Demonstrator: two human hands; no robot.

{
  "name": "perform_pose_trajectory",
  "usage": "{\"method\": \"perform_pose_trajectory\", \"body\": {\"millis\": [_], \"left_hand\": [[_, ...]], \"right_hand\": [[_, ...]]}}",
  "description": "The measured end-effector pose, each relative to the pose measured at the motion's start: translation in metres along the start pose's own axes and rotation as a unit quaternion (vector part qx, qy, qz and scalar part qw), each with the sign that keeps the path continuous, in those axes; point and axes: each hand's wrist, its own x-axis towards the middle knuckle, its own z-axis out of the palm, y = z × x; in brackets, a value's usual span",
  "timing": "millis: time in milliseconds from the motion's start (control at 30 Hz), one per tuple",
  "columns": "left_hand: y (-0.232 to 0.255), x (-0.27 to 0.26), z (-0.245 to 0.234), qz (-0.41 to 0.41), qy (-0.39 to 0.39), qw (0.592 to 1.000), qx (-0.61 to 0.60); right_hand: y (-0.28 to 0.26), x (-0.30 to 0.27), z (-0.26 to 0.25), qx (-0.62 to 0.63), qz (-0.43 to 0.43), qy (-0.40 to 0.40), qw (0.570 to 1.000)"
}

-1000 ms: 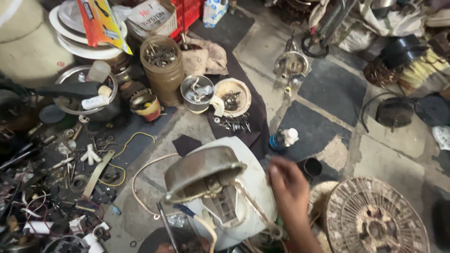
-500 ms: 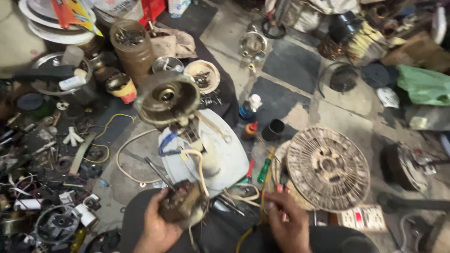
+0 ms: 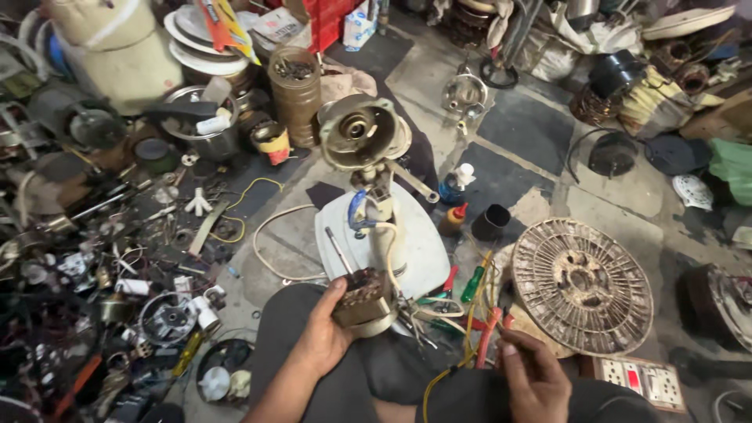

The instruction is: The person disassembles a small electric motor, removes the rotor, and then reassembles it. They use a screwdriver to remove screws and handle the motor components by hand.

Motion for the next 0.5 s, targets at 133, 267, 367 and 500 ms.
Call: {"method": "perform_pose_trajectory", "body": {"millis": [133,267,367,500], "left_hand": [[0.004,-0.01,0.0,0.019,0.009,1.0,-0.01],[0.0,-0.012,-0.011,0.067,0.008,0.997,-0.031],[-0.003,-0.011,-0.021,0.072,-0.001,0.997,-0.033],[-0.002,-0.003,-0.03,0.06,-0.013,0.998,-0.031]], "right_hand": [[-0.01,-0.018,0.026,-0.025,0.026,-0.035,0.999],[-0.024,-0.022,0.043,-0.023,0.028,-0.055,0.998],[-0.023,-0.003,0.049,-0.077,0.049,-0.059,0.994],[0.005,0.073,0.067,-0.137,0.008,-0.103,0.985]]}}
